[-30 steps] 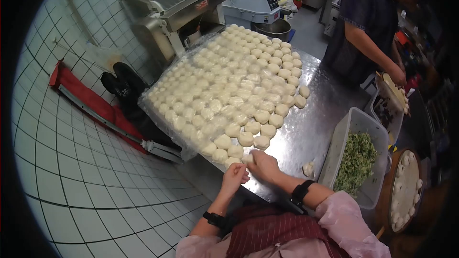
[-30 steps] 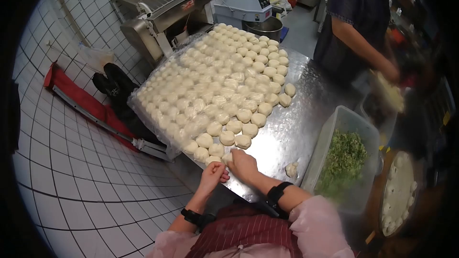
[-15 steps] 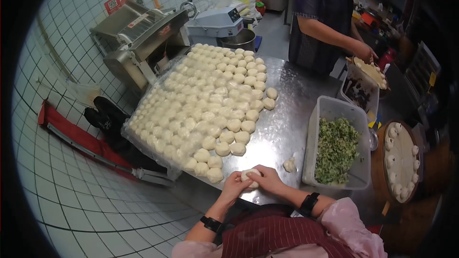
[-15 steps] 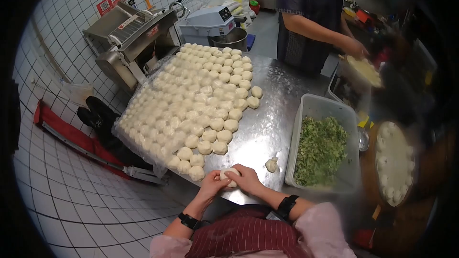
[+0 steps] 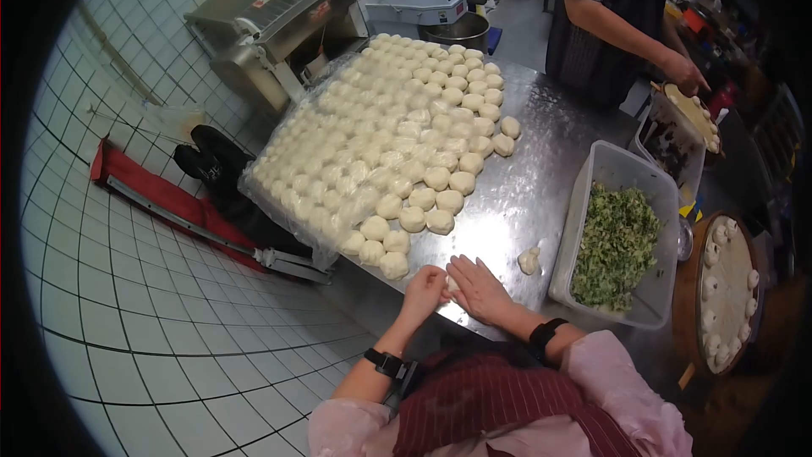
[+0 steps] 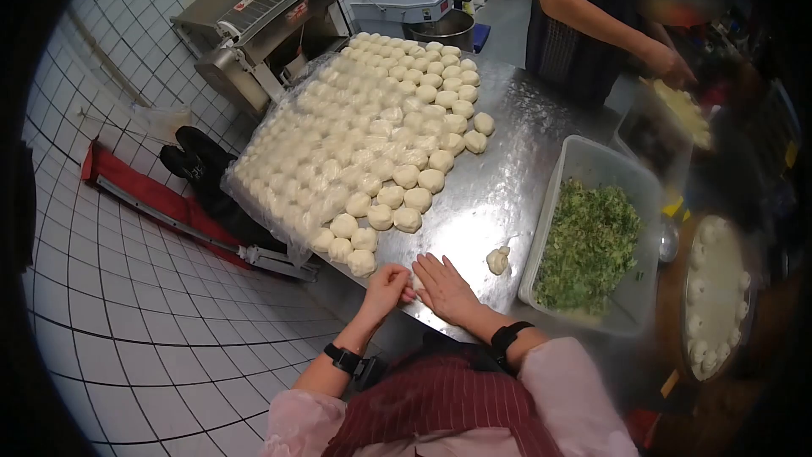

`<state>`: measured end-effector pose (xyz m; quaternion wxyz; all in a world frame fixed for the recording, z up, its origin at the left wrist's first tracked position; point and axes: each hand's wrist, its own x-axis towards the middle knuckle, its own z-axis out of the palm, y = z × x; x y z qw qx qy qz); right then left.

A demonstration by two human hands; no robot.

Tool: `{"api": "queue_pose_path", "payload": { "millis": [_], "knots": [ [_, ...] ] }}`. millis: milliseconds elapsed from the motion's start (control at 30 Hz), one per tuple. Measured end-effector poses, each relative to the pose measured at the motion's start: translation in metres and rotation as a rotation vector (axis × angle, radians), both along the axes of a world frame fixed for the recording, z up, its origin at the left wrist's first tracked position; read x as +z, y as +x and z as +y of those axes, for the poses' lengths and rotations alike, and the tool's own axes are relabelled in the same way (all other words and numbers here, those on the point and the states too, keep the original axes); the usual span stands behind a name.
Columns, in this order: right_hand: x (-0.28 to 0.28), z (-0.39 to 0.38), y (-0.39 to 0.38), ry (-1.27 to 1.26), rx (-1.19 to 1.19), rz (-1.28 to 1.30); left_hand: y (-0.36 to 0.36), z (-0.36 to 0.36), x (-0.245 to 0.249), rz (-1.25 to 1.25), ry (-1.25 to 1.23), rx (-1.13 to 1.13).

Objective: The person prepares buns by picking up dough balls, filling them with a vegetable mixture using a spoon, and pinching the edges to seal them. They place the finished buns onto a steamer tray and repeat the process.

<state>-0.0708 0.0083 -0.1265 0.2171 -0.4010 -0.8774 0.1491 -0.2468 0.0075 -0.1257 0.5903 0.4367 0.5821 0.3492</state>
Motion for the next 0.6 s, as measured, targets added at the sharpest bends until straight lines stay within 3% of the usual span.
{"api": "queue_pose_path", "payload": {
  "millis": [33, 233, 267, 367, 433, 500, 533, 567, 600],
  "knots": [
    [0.003, 0.008, 0.002, 0.003, 0.006, -0.002, 0.008, 0.005, 0.007, -0.149, -0.103, -0.018],
    [0.027, -0.014, 0.029, -0.16, 0.091, 0.055, 0.017, 0.011, -0.001, 0.102, -0.102, -0.113],
    [0.016, -0.023, 0.044, -0.144, 0.224, 0.008, 0.017, 0.014, -0.003, 0.138, -0.099, -0.135],
    [0.008, -0.041, 0.053, -0.045, 0.249, -0.106, 0.019, 0.023, 0.003, 0.174, -0.181, -0.178],
    [0.011, -0.038, 0.05, 0.018, 0.205, -0.056, 0.016, 0.035, 0.01, 0.288, -0.109, -0.333],
    [-0.004, -0.032, 0.049, -0.164, 0.139, 0.169, 0.025, 0.041, 0.011, 0.212, -0.019, -0.28],
    [0.021, -0.031, 0.044, -0.336, -0.025, 0.278, 0.03, 0.04, 0.006, 0.257, -0.03, -0.3],
    [0.02, -0.029, 0.039, -0.329, -0.049, 0.268, 0.04, 0.039, 0.0, 0.293, -0.036, -0.319],
    [0.015, -0.023, 0.032, -0.307, -0.248, 0.25, 0.043, 0.042, -0.008, 0.337, -0.024, -0.304]
  ]
}}
